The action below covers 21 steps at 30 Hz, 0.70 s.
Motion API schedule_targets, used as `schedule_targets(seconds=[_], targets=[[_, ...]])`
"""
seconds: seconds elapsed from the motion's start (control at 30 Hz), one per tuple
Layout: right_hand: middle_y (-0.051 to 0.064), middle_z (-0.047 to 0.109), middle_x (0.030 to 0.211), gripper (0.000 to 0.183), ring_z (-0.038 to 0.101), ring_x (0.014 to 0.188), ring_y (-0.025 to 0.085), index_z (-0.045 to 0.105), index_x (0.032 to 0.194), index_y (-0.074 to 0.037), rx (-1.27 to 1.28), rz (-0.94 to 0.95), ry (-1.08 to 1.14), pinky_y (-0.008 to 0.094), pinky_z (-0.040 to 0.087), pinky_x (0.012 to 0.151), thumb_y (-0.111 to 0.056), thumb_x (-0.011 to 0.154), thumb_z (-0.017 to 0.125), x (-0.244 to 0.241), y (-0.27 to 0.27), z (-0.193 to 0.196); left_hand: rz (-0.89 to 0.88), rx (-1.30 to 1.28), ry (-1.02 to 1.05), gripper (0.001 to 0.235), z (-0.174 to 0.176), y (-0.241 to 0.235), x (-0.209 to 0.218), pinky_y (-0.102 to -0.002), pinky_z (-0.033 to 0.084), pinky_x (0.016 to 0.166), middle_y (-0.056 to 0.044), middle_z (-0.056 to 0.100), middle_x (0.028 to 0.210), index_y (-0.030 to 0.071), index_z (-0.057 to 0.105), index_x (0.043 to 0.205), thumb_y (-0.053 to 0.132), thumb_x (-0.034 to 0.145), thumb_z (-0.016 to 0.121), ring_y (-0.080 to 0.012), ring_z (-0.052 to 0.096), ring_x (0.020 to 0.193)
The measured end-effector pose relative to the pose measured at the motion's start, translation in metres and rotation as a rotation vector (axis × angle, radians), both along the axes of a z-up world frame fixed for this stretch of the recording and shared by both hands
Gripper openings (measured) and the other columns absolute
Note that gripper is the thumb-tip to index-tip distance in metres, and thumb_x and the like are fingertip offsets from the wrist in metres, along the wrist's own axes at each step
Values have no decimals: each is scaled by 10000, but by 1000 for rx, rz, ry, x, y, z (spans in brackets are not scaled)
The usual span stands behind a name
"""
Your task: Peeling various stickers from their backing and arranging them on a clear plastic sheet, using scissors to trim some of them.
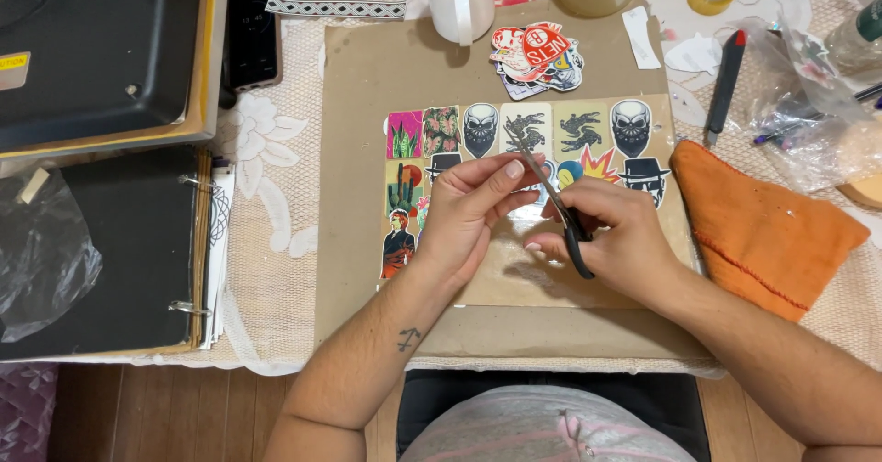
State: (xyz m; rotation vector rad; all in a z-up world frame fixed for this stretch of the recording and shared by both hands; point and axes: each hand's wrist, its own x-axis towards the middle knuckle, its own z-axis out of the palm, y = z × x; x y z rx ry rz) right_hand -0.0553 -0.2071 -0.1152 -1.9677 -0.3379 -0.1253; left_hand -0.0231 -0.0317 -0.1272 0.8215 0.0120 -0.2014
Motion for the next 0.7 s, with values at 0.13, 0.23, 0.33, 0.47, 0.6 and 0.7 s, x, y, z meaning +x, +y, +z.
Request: schedule_targets(seconds=[0.13,0.23,0.33,0.47,0.6,0.7], targets=[[87,653,686,252,624,524,210,746,844,-58,-17,-24,-19,296,521,550,-131,684,927,2,1,-2,6,4,1,259,2,1,-1,-419,657,801,-264,737,1026,-84,711,1088,46,875,779,-373,729,976],[72,660,710,272,632,546,215,737,855,-66,-51,-91,-74,282,503,557,-151,688,934,5,-4,-8,15,5,-79,297,9,1,-4,-401,642,846,-300,700,1131,-96,684,1141,78,910,749,-400,698,1059],[62,672,782,250,651,594,231,737,904,-80,-171,-157,-141,303,498,557,-186,759,912,7,-10,-12,50,142,-306,706,20,5,-8,-412,575,987,-252,621,1296,-35,466,1456,331,919,740,-326,625,1195],[29,671,910,249,695,727,260,707,979,-113,-551,-202,-461,341,544,643,-297,870,834,5,-13,-29,697,930,-998,431,6,10,0,-470,485,1036,-32,730,1084,72,640,1270,120,879,815,-263,681,1089],[-66,647,995,181,671,607,226,644,1051,-268,-840,-326,-657,326,561,603,-310,891,717,4,-12,-47,757,1236,-1170,358,3,6,4,-526,325,1154,15,752,1068,126,690,1237,129,897,803,-277,632,1194],[-142,588,958,359,615,506,172,646,1090,-345,-1016,-389,-690,281,530,542,-213,755,656,-1,-11,-43,704,1214,-1118,364,3,7,5,-529,287,1176,27,761,990,124,685,1245,85,899,794,-252,630,1186]])
